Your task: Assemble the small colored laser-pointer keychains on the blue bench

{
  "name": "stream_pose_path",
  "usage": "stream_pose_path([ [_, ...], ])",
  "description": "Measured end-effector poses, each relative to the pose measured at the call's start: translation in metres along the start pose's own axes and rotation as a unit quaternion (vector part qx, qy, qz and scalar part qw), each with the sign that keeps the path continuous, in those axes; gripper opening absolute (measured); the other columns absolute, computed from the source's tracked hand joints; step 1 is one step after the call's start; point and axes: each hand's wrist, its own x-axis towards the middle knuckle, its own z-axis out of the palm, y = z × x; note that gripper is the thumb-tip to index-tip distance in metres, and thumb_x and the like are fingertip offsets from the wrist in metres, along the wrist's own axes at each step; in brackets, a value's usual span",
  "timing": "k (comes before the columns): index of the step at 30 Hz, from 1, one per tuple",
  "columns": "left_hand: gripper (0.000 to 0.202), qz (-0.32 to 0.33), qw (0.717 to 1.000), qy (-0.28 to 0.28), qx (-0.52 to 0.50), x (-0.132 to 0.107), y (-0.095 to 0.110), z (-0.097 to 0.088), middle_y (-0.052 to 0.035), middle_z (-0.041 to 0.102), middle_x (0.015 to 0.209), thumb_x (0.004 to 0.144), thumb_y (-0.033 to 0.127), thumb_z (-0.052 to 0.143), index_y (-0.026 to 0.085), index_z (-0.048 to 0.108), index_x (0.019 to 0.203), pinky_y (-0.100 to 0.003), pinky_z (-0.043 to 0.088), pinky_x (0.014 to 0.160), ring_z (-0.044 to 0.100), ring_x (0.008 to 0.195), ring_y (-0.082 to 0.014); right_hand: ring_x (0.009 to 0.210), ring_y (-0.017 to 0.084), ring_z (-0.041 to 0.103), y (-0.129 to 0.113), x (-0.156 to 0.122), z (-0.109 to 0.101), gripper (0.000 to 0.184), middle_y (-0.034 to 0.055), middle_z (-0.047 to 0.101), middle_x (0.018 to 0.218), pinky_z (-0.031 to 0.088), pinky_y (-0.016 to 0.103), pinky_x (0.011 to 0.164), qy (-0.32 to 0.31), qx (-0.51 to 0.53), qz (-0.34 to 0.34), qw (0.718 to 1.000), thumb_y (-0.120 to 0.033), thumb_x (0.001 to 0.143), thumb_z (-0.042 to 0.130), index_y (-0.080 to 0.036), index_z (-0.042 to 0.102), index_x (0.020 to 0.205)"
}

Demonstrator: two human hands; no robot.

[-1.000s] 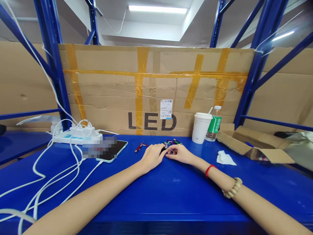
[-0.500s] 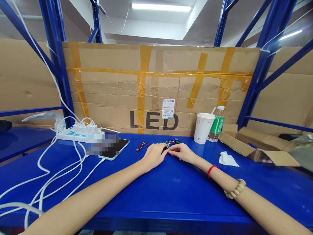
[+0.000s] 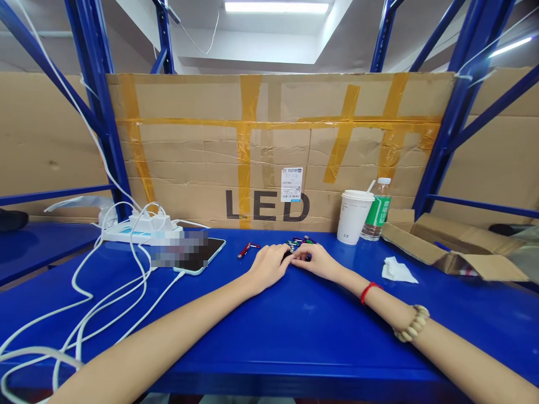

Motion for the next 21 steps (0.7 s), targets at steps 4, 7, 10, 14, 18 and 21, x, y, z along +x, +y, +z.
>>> stream_pose_path([
  [4, 0.027, -0.009, 1.000, -0.006, 0.010, 0.000, 0.000, 0.000, -0.0044, 0.061, 0.089, 0.088, 0.031, 0.028, 0.018, 0.050, 0.092, -0.030, 0.041, 0.072, 0.056, 0.084, -0.0187, 0.060, 0.013, 0.054, 0.002, 0.000, -0.002, 0.020, 0.0027, 0.063, 0.069, 0.044, 0.025, 0.057, -0.001, 0.001, 0.003, 1.000, -0.035, 0.073, 0.056, -0.017, 0.065, 0.076],
  [7, 0.028, -0.028, 0.999, -0.011, 0.017, 0.001, 0.000, 0.001, -0.0046, 0.061, 0.087, 0.089, 0.030, 0.024, 0.018, 0.049, 0.092, -0.030, 0.041, 0.072, 0.056, 0.083, -0.0184, 0.057, 0.013, 0.055, 0.002, -0.001, -0.004, 0.021, 0.0019, 0.064, 0.066, 0.044, 0.024, 0.052, -0.013, 0.010, 0.017, 1.000, -0.038, 0.071, 0.057, -0.019, 0.066, 0.073],
  [10, 0.028, -0.036, 0.999, -0.019, 0.022, 0.001, 0.000, 0.001, -0.0049, 0.061, 0.085, 0.089, 0.029, 0.023, 0.017, 0.049, 0.092, -0.030, 0.040, 0.072, 0.056, 0.082, -0.0187, 0.052, 0.013, 0.054, 0.004, -0.002, -0.006, 0.025, 0.0022, 0.063, 0.067, 0.041, 0.021, 0.040, -0.036, 0.027, 0.040, 0.998, -0.041, 0.071, 0.056, -0.019, 0.067, 0.077],
  [14, 0.029, -0.035, 0.999, -0.019, 0.027, 0.002, 0.000, 0.001, -0.0049, 0.061, 0.086, 0.089, 0.031, 0.023, 0.018, 0.048, 0.092, -0.031, 0.040, 0.071, 0.056, 0.081, -0.0192, 0.053, 0.014, 0.056, 0.004, -0.002, -0.009, 0.023, 0.0037, 0.063, 0.074, 0.039, 0.021, 0.036, -0.035, 0.024, 0.036, 0.998, -0.036, 0.073, 0.055, -0.019, 0.065, 0.084],
  [18, 0.030, -0.027, 0.999, -0.020, 0.027, 0.003, 0.001, 0.000, -0.0052, 0.061, 0.086, 0.089, 0.032, 0.023, 0.017, 0.048, 0.092, -0.031, 0.040, 0.071, 0.057, 0.082, -0.0199, 0.063, 0.014, 0.058, 0.002, -0.002, -0.010, 0.016, 0.0043, 0.064, 0.078, 0.045, 0.024, 0.055, -0.020, -0.021, -0.013, 0.999, -0.026, 0.075, 0.054, -0.019, 0.066, 0.081],
  [21, 0.029, -0.021, 0.999, -0.019, 0.025, 0.003, 0.001, -0.001, -0.0053, 0.062, 0.087, 0.089, 0.032, 0.023, 0.018, 0.049, 0.092, -0.031, 0.040, 0.071, 0.057, 0.083, -0.0202, 0.069, 0.014, 0.058, 0.002, -0.002, -0.010, 0.013, 0.0041, 0.064, 0.079, 0.044, 0.025, 0.064, -0.008, -0.062, -0.026, 0.998, -0.022, 0.075, 0.055, -0.019, 0.067, 0.079],
])
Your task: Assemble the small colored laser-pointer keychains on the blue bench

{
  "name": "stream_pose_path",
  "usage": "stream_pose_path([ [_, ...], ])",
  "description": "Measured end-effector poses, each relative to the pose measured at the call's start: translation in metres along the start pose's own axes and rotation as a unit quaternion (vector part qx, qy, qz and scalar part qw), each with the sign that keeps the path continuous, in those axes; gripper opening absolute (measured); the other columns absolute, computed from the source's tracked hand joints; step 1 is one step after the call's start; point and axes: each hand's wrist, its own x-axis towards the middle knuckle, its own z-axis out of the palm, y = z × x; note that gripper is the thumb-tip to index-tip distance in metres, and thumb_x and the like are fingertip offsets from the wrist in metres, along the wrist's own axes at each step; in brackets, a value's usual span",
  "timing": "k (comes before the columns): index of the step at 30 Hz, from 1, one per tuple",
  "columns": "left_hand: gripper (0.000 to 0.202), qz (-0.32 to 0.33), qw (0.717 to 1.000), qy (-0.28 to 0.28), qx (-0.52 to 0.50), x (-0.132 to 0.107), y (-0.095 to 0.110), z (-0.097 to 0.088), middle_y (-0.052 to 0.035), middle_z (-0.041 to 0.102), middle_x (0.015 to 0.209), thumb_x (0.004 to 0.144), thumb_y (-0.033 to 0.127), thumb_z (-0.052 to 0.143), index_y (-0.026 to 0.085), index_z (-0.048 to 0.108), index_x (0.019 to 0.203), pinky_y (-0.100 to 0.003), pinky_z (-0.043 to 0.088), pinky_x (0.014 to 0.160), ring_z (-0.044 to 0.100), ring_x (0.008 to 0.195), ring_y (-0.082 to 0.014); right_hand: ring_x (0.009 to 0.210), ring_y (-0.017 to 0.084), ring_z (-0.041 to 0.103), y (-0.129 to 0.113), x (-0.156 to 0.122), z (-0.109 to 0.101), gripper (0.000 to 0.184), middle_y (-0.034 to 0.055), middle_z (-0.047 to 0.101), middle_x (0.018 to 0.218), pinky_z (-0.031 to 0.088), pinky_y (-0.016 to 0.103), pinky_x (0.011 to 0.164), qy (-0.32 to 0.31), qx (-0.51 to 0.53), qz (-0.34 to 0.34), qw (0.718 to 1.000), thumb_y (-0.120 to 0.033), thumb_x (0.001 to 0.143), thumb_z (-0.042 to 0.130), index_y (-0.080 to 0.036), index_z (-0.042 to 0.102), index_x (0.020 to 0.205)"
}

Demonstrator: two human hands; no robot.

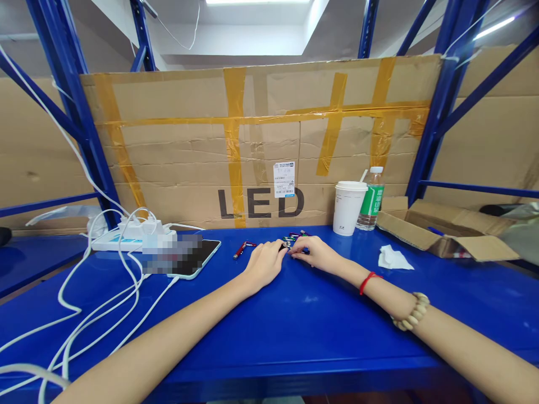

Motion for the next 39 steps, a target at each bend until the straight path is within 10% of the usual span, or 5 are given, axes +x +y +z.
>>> stream_pose_path([
  [39, 0.023, 0.037, 0.983, 0.012, -0.180, -0.003, 0.000, -0.004, -0.0015, 0.057, 0.097, 0.089, 0.031, 0.023, 0.023, 0.040, 0.102, -0.025, 0.041, 0.072, 0.056, 0.086, -0.0155, 0.054, 0.011, 0.054, 0.013, 0.001, 0.000, 0.029, 0.0022, 0.062, 0.060, 0.040, 0.022, 0.053, 0.013, 0.071, 0.048, 0.996, -0.043, 0.069, 0.058, -0.015, 0.063, 0.065],
])
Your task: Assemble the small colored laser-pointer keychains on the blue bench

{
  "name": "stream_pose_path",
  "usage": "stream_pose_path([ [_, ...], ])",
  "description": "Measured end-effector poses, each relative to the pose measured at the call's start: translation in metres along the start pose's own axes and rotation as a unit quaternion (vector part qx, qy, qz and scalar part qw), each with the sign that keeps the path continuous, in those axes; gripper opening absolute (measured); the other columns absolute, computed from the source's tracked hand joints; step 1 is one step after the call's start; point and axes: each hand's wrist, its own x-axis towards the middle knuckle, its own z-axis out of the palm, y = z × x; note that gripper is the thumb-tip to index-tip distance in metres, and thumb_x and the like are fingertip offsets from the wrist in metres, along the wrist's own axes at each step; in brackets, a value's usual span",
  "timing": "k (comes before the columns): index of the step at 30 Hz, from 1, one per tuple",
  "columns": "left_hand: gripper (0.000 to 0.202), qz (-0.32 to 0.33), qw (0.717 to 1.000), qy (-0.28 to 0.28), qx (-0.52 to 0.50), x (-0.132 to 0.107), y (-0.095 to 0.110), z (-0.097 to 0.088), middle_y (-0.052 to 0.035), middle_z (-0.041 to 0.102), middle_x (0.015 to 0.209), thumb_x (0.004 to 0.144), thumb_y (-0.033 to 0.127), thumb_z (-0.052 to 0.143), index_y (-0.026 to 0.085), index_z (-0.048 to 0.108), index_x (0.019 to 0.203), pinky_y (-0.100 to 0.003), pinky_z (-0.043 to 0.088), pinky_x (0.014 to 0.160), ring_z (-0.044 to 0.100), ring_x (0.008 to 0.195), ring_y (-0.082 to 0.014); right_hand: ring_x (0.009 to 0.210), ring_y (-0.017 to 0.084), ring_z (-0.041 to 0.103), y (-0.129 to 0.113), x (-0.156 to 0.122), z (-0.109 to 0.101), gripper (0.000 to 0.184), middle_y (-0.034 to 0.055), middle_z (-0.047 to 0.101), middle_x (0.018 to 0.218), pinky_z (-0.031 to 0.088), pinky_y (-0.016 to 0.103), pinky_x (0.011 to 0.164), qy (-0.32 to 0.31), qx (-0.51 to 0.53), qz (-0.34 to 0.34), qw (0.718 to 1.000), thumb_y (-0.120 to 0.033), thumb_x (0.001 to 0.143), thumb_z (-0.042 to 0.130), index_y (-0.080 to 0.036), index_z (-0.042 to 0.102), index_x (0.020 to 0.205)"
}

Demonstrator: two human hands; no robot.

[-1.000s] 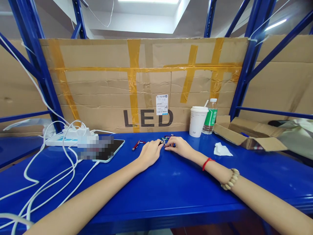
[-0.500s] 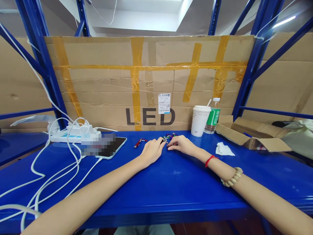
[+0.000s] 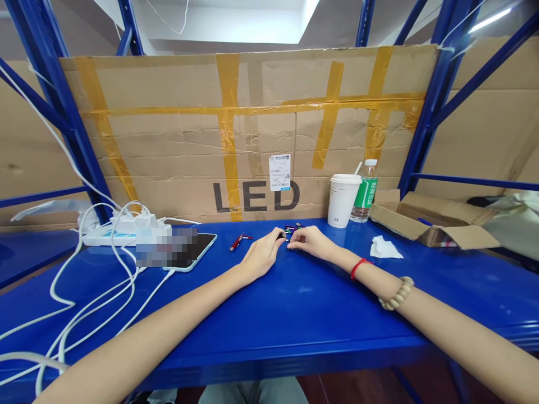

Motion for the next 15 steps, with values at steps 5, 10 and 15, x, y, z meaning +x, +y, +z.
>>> stream_pose_path([
  [5, 0.021, -0.013, 1.000, 0.010, -0.016, 0.001, -0.001, 0.001, -0.0018, 0.057, 0.097, 0.088, 0.030, 0.024, 0.023, 0.037, 0.104, -0.025, 0.042, 0.071, 0.057, 0.085, -0.0154, 0.051, 0.011, 0.054, -0.006, 0.003, 0.000, 0.031, 0.0045, 0.063, 0.068, 0.044, 0.023, 0.048, 0.122, 0.101, 0.041, 0.986, -0.044, 0.070, 0.056, -0.014, 0.064, 0.074],
  [10, 0.020, -0.024, 1.000, 0.003, -0.010, 0.002, -0.002, 0.001, -0.0019, 0.057, 0.100, 0.088, 0.029, 0.025, 0.024, 0.038, 0.103, -0.025, 0.042, 0.074, 0.056, 0.090, -0.0157, 0.048, 0.010, 0.052, -0.014, 0.004, 0.000, 0.030, 0.0034, 0.062, 0.064, 0.046, 0.023, 0.045, 0.137, 0.211, 0.065, 0.966, -0.043, 0.064, 0.061, -0.014, 0.063, 0.074],
  [15, 0.020, -0.030, 1.000, -0.003, -0.007, 0.001, -0.002, 0.002, -0.0022, 0.057, 0.102, 0.088, 0.028, 0.027, 0.023, 0.041, 0.101, -0.026, 0.042, 0.077, 0.055, 0.092, -0.0159, 0.058, 0.012, 0.056, -0.020, 0.004, 0.001, 0.033, 0.0052, 0.064, 0.077, 0.048, 0.024, 0.048, 0.137, 0.310, 0.067, 0.938, -0.039, 0.059, 0.066, -0.015, 0.061, 0.080],
])
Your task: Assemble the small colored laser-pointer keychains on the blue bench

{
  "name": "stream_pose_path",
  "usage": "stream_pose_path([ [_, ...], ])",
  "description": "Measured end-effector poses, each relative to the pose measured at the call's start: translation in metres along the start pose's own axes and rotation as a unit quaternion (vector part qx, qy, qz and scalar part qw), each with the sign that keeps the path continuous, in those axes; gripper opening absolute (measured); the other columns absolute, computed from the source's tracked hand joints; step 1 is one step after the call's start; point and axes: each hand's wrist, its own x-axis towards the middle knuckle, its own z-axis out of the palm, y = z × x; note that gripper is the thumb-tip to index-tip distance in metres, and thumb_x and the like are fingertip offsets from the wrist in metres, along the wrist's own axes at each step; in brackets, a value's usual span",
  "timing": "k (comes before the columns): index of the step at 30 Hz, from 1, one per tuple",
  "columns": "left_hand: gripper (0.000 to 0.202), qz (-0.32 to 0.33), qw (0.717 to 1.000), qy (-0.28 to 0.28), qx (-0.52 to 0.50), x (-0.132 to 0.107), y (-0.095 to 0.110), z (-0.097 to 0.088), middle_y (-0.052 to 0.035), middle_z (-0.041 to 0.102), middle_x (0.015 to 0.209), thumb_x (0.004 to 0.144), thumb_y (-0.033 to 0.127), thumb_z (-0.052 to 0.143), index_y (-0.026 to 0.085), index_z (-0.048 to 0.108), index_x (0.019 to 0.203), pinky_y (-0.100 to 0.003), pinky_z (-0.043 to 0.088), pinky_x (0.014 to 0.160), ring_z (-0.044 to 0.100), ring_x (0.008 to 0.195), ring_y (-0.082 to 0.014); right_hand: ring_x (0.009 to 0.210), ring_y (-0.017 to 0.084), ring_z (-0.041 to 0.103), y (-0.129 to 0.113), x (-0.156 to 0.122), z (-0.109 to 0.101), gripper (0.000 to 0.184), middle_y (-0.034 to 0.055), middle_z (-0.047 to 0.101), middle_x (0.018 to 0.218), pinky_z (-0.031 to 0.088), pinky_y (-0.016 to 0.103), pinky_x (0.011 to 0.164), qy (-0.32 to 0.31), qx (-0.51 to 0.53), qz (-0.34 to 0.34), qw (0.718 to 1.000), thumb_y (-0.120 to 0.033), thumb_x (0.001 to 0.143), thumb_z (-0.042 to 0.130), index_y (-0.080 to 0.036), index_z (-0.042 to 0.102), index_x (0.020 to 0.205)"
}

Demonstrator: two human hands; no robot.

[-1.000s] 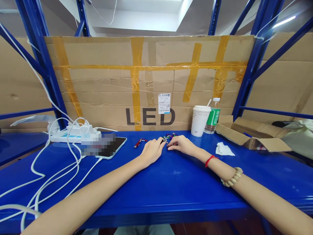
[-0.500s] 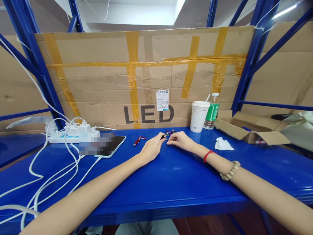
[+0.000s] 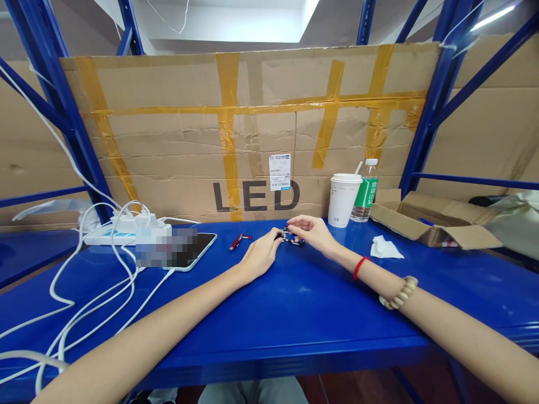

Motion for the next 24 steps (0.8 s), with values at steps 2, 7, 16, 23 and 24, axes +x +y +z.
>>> stream_pose_path([
  [2, 0.020, -0.006, 1.000, -0.002, -0.001, 0.0003, -0.0008, 0.0005, -0.0022, 0.057, 0.101, 0.088, 0.029, 0.027, 0.023, 0.041, 0.100, -0.026, 0.042, 0.076, 0.055, 0.092, -0.0161, 0.061, 0.012, 0.057, -0.0013, -0.0002, 0.0018, 0.033, 0.0052, 0.064, 0.078, 0.049, 0.024, 0.049, -0.006, 0.019, 0.002, 1.000, -0.038, 0.059, 0.067, -0.015, 0.060, 0.081],
  [7, 0.021, 0.000, 1.000, 0.002, -0.011, 0.0010, -0.0024, 0.0014, -0.0024, 0.058, 0.101, 0.088, 0.029, 0.026, 0.023, 0.040, 0.102, -0.026, 0.042, 0.075, 0.056, 0.090, -0.0160, 0.057, 0.009, 0.055, -0.0051, -0.0020, 0.0058, 0.035, 0.0030, 0.062, 0.074, 0.046, 0.021, 0.047, -0.024, 0.044, 0.036, 0.998, -0.036, 0.057, 0.069, -0.015, 0.060, 0.083],
  [16, 0.026, -0.006, 1.000, 0.001, -0.016, -0.0003, 0.0014, -0.0024, -0.0014, 0.058, 0.098, 0.087, 0.026, 0.027, 0.025, 0.036, 0.112, -0.025, 0.042, 0.074, 0.056, 0.089, -0.0153, 0.054, 0.007, 0.052, -0.0024, -0.0021, 0.0045, 0.038, 0.0012, 0.062, 0.073, 0.043, 0.019, 0.047, -0.045, 0.105, 0.098, 0.989, -0.034, 0.057, 0.071, -0.016, 0.059, 0.088],
  [23, 0.027, -0.005, 1.000, 0.030, -0.008, -0.0008, 0.0005, -0.0020, 0.0010, 0.057, 0.102, 0.088, 0.028, 0.025, 0.029, 0.036, 0.113, -0.023, 0.042, 0.070, 0.057, 0.087, -0.0138, 0.057, 0.007, 0.053, -0.0072, -0.0039, 0.0056, 0.036, -0.0026, 0.058, 0.068, 0.041, 0.017, 0.046, -0.038, 0.194, 0.158, 0.968, -0.027, 0.055, 0.073, -0.019, 0.054, 0.085],
  [24, 0.026, -0.004, 0.999, 0.031, -0.007, -0.0008, 0.0001, -0.0017, 0.0010, 0.057, 0.102, 0.088, 0.028, 0.025, 0.028, 0.037, 0.112, -0.023, 0.042, 0.070, 0.057, 0.087, -0.0136, 0.057, 0.007, 0.053, -0.0081, -0.0043, 0.0061, 0.036, -0.0027, 0.058, 0.068, 0.041, 0.017, 0.046, -0.042, 0.196, 0.161, 0.966, -0.026, 0.055, 0.073, -0.019, 0.054, 0.084],
])
